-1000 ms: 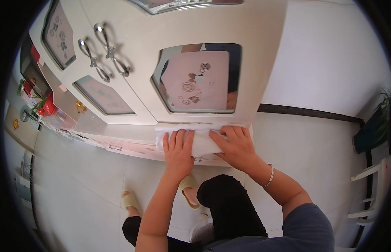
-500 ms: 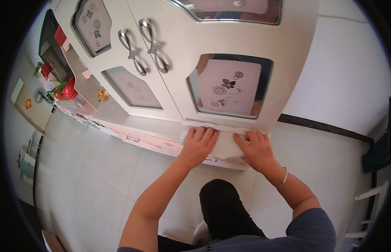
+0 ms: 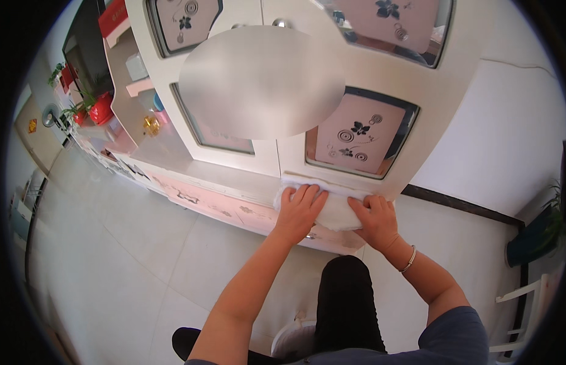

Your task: The person wipes the exterior surfaces and handles of a white and pink cabinet using a white cloth, moving small bottles and a round object on the shelf to reach the surface underneath.

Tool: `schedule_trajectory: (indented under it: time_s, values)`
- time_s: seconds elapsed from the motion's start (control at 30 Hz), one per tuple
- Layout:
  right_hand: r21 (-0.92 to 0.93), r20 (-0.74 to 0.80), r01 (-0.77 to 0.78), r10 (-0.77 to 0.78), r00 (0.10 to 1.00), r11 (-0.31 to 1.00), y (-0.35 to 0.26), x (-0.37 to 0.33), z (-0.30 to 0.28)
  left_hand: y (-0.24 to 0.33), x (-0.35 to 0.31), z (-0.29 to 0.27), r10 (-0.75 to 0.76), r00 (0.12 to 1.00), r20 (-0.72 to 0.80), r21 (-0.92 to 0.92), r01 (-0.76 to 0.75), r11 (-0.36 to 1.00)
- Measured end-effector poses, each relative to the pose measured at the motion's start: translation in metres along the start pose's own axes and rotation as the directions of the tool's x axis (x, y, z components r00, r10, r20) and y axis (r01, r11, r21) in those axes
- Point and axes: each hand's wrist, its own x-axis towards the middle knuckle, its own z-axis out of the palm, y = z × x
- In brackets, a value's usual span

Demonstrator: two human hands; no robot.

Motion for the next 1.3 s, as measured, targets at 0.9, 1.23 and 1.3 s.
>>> schedule_trajectory:
  time_s: [0.9, 1.23, 1.3]
  values:
    - [0.16, 0.096, 0.169, -0.186, 0.978, 0.973, 0.018, 0.004, -0.017, 0.017, -0.003, 0.007, -0.097, 0.992, -0.084, 0.096, 0.105, 0.99]
    - [0.127, 0.092, 0.188, -0.2, 0.975, 0.974, 0.02, -0.001, -0.006, 0.028, 0.004, 0.002, -0.139, 0.989, -0.05, 0.134, 0.145, 0.98]
    - [0.116, 0.043, 0.201, -0.207, 0.977, 0.973, 0.017, 0.0, -0.007, 0.029, 0.0, 0.002, -0.152, 0.986, -0.074, 0.173, 0.163, 0.971]
